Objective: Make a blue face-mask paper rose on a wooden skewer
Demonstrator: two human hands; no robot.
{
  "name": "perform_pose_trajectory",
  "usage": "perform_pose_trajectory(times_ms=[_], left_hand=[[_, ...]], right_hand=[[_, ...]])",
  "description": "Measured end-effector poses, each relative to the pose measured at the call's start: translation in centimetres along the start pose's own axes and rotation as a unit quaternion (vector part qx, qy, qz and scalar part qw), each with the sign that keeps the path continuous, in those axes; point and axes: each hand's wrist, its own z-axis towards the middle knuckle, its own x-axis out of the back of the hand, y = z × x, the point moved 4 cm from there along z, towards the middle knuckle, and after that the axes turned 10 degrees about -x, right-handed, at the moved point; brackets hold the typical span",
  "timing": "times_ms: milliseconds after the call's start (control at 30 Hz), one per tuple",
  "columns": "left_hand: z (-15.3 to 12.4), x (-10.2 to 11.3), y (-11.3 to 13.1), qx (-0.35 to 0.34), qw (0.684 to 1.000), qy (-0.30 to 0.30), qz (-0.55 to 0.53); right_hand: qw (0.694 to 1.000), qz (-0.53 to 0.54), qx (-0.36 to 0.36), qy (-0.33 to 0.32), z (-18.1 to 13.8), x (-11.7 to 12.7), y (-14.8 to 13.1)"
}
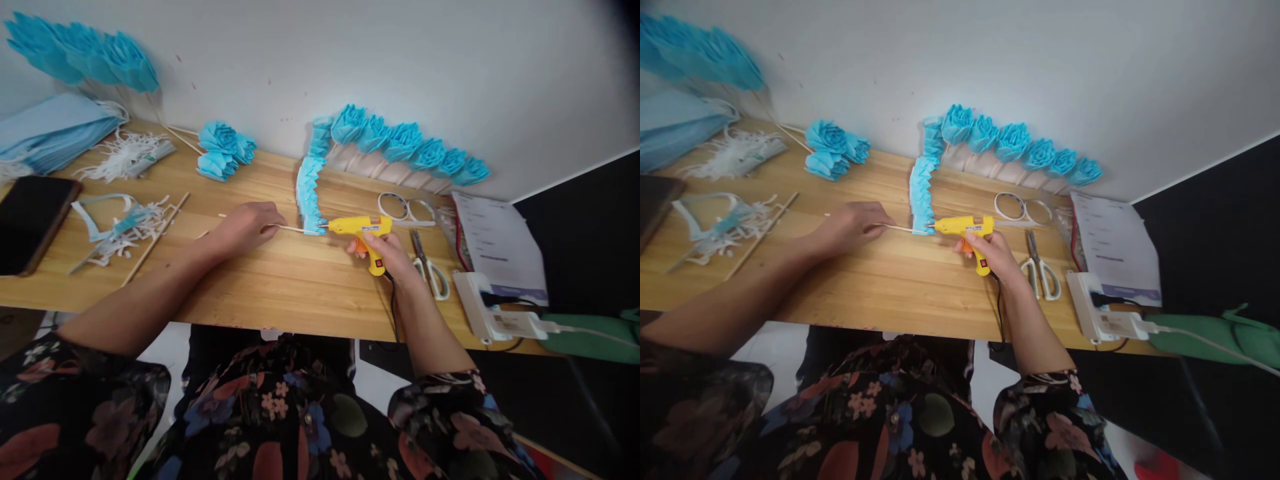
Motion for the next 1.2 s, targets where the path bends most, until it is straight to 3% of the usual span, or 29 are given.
perform_pose_trajectory(times_ms=[433, 700, 1200], left_hand=[[-0.1, 0.0, -0.3, 0.001, 1.0, 0.013, -0.004], [-0.1, 0.2, -0.3, 0.011, 1.0, 0.005, 0.004], [-0.1, 0.0, -0.4, -0.009, 1.0, 0.012, 0.007]], right_hand=[[0.999, -0.033, 0.004, -0.003, 0.1, 0.6, 1.2], [0.998, 0.055, 0.023, 0.03, -0.2, 1.2, 0.2], [1.0, 0.026, 0.006, -0.009, -0.1, 0.3, 0.3]])
